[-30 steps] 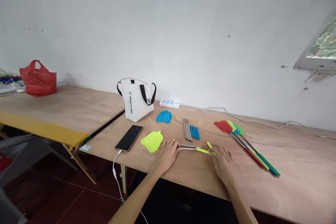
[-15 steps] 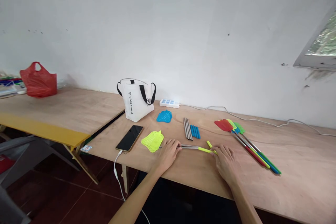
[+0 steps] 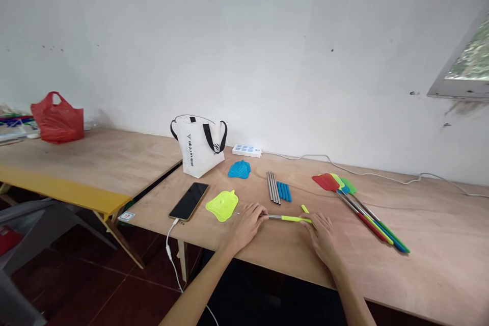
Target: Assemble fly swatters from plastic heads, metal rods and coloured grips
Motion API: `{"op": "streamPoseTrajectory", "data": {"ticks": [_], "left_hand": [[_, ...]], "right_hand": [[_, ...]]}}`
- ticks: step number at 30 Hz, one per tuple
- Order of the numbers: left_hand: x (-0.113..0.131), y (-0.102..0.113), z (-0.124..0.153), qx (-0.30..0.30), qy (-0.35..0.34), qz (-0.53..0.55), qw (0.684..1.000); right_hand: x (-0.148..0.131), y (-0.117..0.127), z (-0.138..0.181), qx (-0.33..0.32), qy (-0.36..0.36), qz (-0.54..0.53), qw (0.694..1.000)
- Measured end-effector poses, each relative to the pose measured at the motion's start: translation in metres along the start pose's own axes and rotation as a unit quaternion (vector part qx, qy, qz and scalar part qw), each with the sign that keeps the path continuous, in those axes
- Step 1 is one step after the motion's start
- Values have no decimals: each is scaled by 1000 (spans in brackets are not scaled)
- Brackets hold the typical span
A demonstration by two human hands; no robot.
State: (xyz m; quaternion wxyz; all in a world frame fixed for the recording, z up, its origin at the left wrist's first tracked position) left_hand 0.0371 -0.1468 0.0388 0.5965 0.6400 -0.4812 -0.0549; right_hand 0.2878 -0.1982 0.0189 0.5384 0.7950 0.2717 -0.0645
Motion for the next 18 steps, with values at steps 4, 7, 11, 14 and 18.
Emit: {"op": "streamPoseTrajectory", "data": {"ticks": [4, 7, 11, 14, 18], "left_hand": [[0, -2, 0, -3, 1, 16, 1000], [-2, -5, 0, -20, 7, 26, 999], [-2, -9, 1, -50, -1, 31, 998], [0, -10, 2, -60, -15, 16, 998], [2, -10, 2, -65, -22, 15, 998]], "right_hand": [[3, -4, -2, 10, -17, -59, 998], [6, -6, -4, 12, -24, -71, 997], [6, -7, -2, 10, -6, -48, 999], [5, -8, 2, 1, 19, -27, 999], [3, -7, 6, 8, 26, -25, 999]]}}
Point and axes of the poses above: each hand's wrist, its own z-axis away from the middle knuckle, its own y-axis out of the back of the hand, x = y × z, the point moved 4 cm from there along -z, towards the middle knuckle, and after that the axes turned 11 degrees about -x, right-handed, at the moved point
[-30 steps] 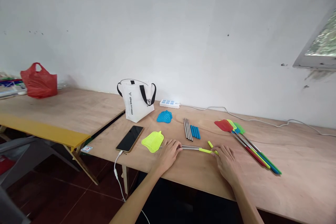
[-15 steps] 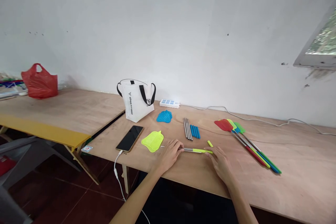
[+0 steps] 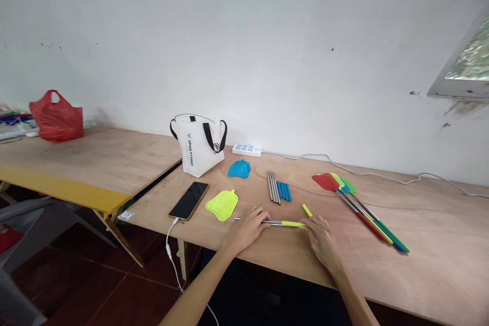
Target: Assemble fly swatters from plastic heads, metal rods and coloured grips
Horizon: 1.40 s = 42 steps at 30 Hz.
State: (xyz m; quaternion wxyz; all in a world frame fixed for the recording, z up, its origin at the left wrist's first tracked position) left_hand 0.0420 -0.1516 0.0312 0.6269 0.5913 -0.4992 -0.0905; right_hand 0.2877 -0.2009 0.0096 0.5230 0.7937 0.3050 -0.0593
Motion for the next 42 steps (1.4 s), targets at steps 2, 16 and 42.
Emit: {"op": "streamPoseTrajectory", "data": {"ticks": [2, 16, 42], "left_hand": [[0, 0, 0, 3, 4, 0, 1000], [-7, 7, -1, 40, 18, 7, 999], [2, 12, 0, 34, 23, -29, 999]], "right_hand": [[0, 1, 0, 5, -10, -14, 1000], [12, 3, 0, -9, -28, -26, 999], [5, 0, -1, -57, -12, 29, 998]]}}
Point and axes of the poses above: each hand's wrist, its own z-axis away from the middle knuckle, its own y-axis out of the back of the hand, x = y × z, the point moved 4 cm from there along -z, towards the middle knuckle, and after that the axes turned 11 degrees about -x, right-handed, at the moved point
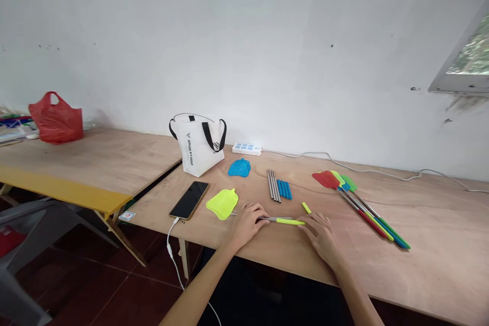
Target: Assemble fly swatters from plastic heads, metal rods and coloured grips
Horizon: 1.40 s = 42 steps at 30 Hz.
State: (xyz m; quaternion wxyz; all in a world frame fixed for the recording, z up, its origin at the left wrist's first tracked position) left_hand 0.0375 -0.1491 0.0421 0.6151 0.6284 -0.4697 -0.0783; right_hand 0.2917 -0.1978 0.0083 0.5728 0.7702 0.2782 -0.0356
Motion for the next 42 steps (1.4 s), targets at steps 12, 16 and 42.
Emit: {"op": "streamPoseTrajectory", "data": {"ticks": [12, 16, 42], "left_hand": [[4, -5, 1, 3, -58, -21, 998], [5, -6, 1, -11, -69, -14, 997], [8, 13, 3, -11, 32, -57, 998]], "right_hand": [[-12, 1, 0, -26, 30, -15, 999], [-16, 1, 0, -45, 40, -30, 998], [-10, 10, 0, 11, 7, 19, 1000]]}}
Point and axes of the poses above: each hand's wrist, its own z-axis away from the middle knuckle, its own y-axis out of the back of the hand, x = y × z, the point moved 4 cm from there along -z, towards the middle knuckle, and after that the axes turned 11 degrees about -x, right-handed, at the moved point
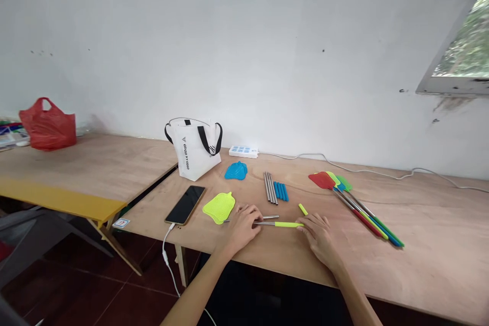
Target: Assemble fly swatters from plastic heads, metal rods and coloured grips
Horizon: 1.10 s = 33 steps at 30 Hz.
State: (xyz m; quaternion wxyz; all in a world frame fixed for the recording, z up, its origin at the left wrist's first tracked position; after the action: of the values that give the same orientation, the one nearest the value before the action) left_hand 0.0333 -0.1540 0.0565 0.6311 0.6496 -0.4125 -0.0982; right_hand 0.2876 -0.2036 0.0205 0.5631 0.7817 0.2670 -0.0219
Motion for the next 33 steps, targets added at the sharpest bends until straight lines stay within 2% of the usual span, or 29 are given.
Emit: {"op": "streamPoseTrajectory", "data": {"ticks": [7, 12, 14, 17, 19, 21, 23, 29, 33], "left_hand": [[-6, 10, 9, -79, 3, 47, 996], [-5, -1, 4, -73, -27, 29, 997], [-5, -7, 2, -65, -36, 35, 997], [-6, -13, 0, -46, -48, 55, 996], [-6, -15, 0, -30, -49, 62, 996], [-6, -15, -1, -15, -43, 65, 997], [-5, -16, -2, -4, -36, 66, 997], [-4, -15, -4, 8, -18, 62, 998], [-5, -13, -4, 8, -3, 56, 998]], "right_hand": [[-16, -1, -2, -44, 17, -3, 999], [-24, 0, -3, -54, 30, 21, 998], [-17, 2, -1, -9, -7, 43, 999], [3, 3, 6, 76, -114, 111, 984], [16, 1, 11, 93, -175, 154, 968], [24, -2, 14, 85, -202, 167, 961], [28, -3, 14, 85, -203, 139, 966], [26, -2, 6, 97, -167, -37, 981], [24, -5, 2, 91, -146, -86, 981]]}}
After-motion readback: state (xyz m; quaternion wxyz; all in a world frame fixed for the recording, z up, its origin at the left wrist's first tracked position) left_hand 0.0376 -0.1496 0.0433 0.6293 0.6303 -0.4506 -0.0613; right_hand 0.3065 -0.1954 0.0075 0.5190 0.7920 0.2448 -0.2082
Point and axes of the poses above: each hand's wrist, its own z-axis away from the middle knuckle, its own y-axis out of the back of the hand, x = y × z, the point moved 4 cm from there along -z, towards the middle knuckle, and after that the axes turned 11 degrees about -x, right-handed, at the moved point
